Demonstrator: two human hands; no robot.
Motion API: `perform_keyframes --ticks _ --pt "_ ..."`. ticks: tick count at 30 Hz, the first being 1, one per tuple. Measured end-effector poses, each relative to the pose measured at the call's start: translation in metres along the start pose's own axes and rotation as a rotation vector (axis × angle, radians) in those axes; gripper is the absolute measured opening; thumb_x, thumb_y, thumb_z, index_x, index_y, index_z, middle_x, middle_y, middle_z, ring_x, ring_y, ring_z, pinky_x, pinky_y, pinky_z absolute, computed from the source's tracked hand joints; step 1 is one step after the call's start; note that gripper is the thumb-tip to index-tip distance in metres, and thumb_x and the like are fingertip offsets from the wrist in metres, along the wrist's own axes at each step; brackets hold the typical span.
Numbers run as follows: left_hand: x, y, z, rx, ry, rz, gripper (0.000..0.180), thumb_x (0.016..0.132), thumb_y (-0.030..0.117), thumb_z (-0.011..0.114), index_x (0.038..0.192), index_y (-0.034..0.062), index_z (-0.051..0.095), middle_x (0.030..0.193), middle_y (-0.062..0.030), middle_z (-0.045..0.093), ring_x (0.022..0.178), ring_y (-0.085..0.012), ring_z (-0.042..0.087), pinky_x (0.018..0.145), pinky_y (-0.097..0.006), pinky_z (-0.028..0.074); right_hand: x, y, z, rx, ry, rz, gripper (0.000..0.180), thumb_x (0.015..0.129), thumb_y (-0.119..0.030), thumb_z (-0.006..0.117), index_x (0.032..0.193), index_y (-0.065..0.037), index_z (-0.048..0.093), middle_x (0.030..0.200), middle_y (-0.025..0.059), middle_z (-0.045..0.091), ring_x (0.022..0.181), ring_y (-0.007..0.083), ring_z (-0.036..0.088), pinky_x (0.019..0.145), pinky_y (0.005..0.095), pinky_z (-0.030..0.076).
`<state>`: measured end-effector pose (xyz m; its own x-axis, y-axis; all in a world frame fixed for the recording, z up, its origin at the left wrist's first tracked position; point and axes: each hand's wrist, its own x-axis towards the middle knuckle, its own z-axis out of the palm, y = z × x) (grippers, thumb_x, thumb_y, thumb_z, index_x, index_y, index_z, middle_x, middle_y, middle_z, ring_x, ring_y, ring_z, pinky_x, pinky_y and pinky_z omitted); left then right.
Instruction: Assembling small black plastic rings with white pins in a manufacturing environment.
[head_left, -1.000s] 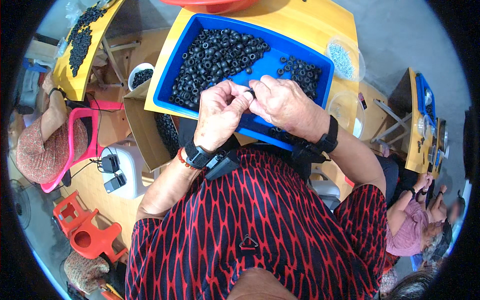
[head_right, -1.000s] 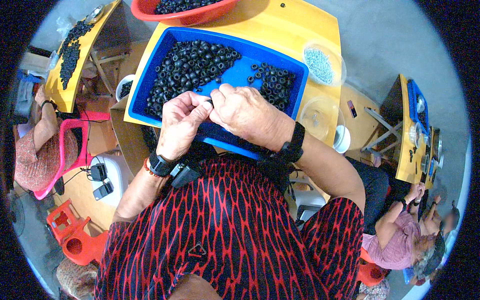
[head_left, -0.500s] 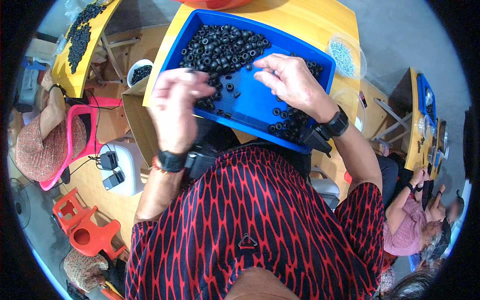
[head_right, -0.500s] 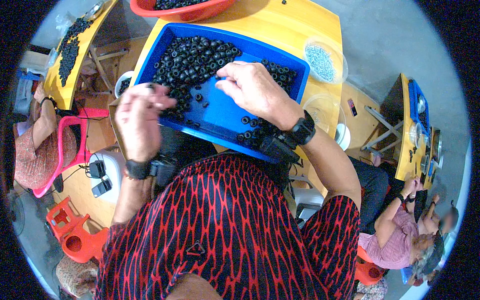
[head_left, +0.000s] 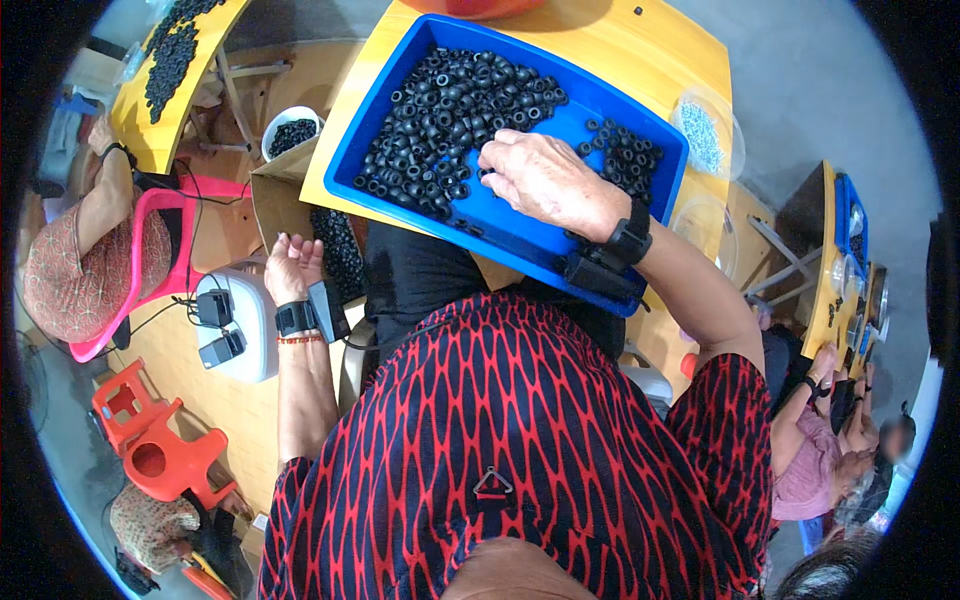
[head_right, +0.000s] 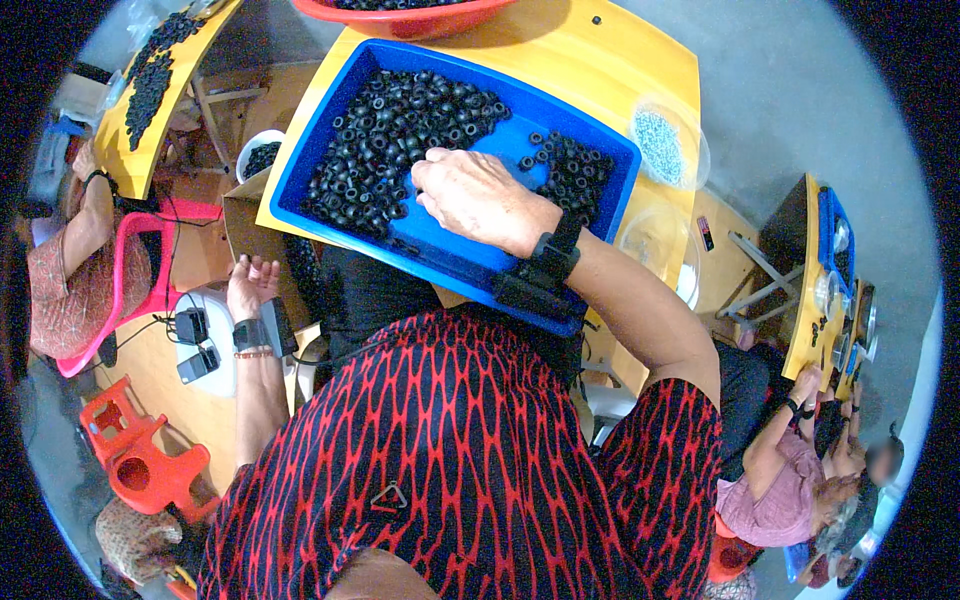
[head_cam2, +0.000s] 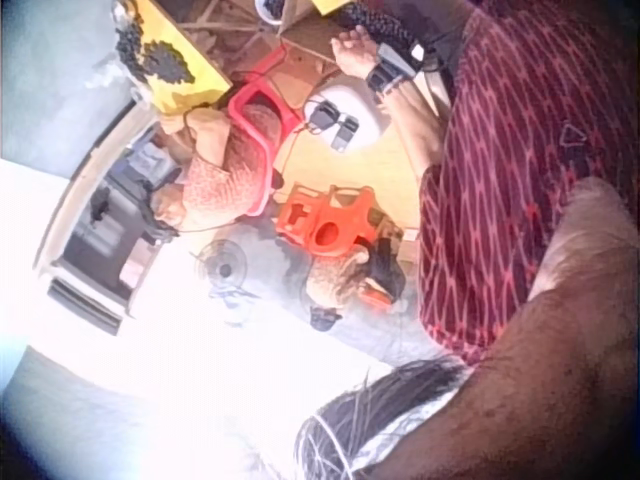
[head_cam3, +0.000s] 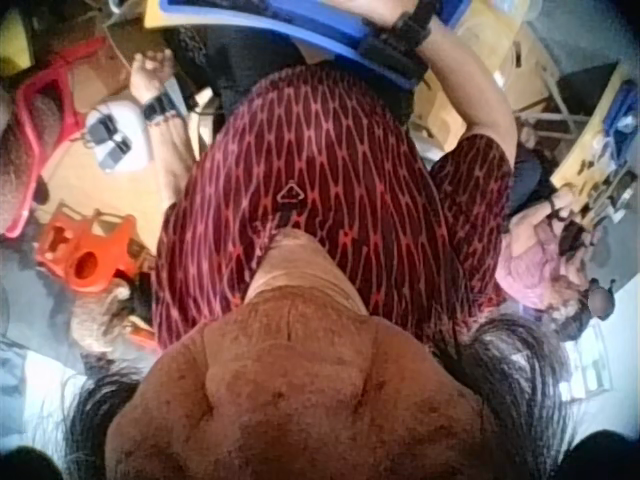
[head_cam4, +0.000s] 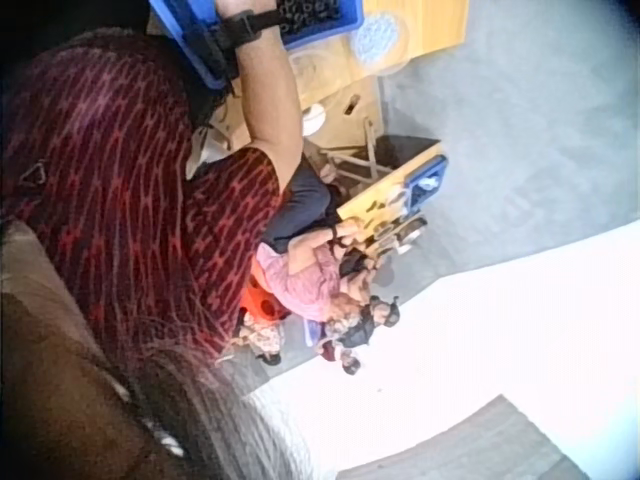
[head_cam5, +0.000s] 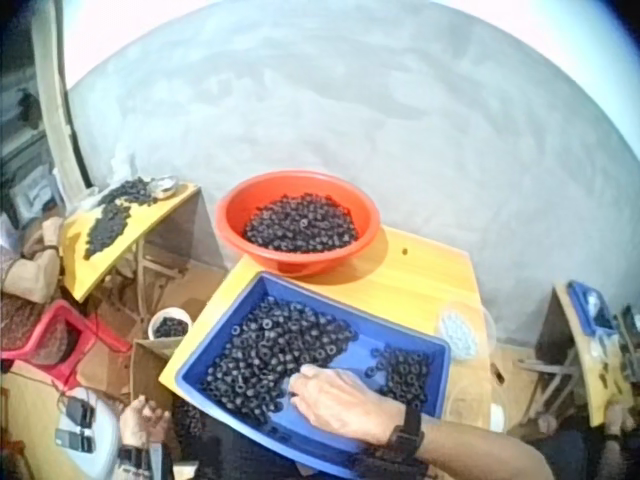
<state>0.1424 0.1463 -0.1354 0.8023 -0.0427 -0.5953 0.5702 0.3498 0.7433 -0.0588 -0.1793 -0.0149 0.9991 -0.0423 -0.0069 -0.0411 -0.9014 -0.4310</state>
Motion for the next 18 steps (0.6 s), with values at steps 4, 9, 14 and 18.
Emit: perform_keyframes --ticks 4,9,14,18 --pt "0.018 -0.014 -0.019 0.067 0.099 -0.169 0.021 0.093 0.02 0.062 0.106 0.0057 0.053 0.092 -0.0096 0.062 0.08 -0.0237 0.062 0.08 -0.046 0.058 -0.005 0.002 -0.004 0.298 0.071 0.019 0.02 0.087 -0.014 0.064 0.101 0.001 0.065 0.092 0.0173 0.064 0.083 0.0327 0.065 0.073 0.039 0.053" --pt "-0.01 -0.006 0.0 0.117 0.049 0.014 0.027 0.09 0.025 0.067 0.107 0.0068 0.056 0.092 -0.0101 0.063 0.086 -0.0232 0.062 0.08 -0.046 0.058 -0.024 -0.012 -0.012 0.935 0.163 0.285 0.018 0.09 -0.008 0.063 0.103 0.003 0.067 0.086 0.0098 0.068 0.073 0.0146 0.065 0.067 0.028 0.053" --pt "-0.092 0.016 0.077 0.239 -0.495 0.53 0.017 0.093 0.006 0.062 0.11 0.0027 0.062 0.088 -0.0061 0.066 0.075 -0.0139 0.063 0.071 -0.029 0.057 -0.036 -0.022 -0.02 1.007 0.203 0.299 0.019 0.092 -0.009 0.063 0.105 0.004 0.067 0.087 0.0069 0.069 0.071 0.0106 0.064 0.063 0.0246 0.052" --pt "-0.157 0.011 0.129 0.456 -0.797 0.635 0.026 0.089 0.0 0.066 0.114 -0.0015 0.064 0.101 -0.0081 0.066 0.091 -0.0131 0.063 0.079 -0.026 0.053 -0.037 -0.02 -0.018 1.144 0.201 0.262 0.02 0.095 -0.01 0.061 0.111 0.001 0.065 0.09 0.0069 0.069 0.072 0.0101 0.065 0.06 0.0219 0.051"
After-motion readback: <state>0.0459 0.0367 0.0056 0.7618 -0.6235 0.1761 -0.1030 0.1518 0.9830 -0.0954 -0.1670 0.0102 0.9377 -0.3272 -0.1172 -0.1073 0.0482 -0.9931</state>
